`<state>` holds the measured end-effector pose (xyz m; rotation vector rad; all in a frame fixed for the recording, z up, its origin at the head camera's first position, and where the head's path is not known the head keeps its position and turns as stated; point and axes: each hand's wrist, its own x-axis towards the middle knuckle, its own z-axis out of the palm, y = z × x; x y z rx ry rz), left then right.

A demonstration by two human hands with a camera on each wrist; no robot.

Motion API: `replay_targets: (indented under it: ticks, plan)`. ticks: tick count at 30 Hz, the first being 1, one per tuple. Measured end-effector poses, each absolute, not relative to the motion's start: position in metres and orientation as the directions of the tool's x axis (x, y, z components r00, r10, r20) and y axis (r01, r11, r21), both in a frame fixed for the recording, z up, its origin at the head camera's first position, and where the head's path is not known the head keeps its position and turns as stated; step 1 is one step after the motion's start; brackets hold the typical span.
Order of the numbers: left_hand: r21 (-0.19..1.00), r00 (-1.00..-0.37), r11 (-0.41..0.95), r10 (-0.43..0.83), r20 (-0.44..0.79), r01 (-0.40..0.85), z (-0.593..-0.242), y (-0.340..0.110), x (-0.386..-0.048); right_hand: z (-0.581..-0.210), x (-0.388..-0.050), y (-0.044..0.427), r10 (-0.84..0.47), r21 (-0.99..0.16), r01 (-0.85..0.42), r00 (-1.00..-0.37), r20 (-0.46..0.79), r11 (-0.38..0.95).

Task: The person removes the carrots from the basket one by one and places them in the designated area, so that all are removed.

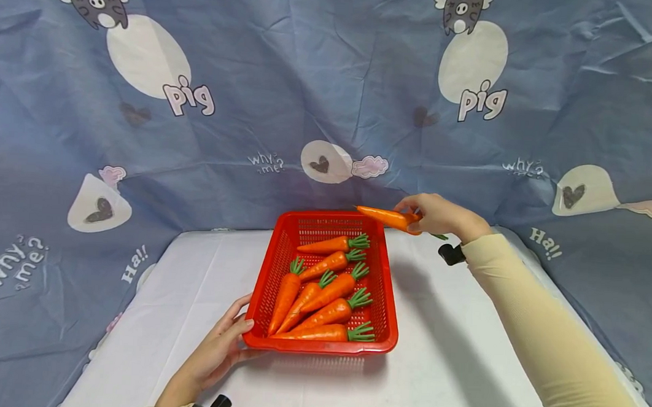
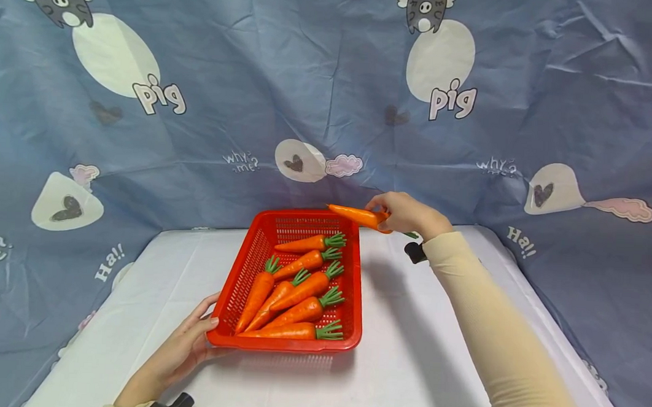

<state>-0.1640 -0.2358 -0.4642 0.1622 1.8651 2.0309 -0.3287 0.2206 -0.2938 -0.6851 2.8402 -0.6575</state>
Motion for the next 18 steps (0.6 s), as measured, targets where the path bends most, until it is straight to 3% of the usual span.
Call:
replay_targets:
  ticks: [18]
  plan:
    - [0.983, -0.892, -0.11, 0.444, -0.083, -0.146, -0.46, -0.243, -0.166, -0.325, -0.338, 0.281, -0.376, -0.388, -0.305, -0.919, -0.12, 0.87]
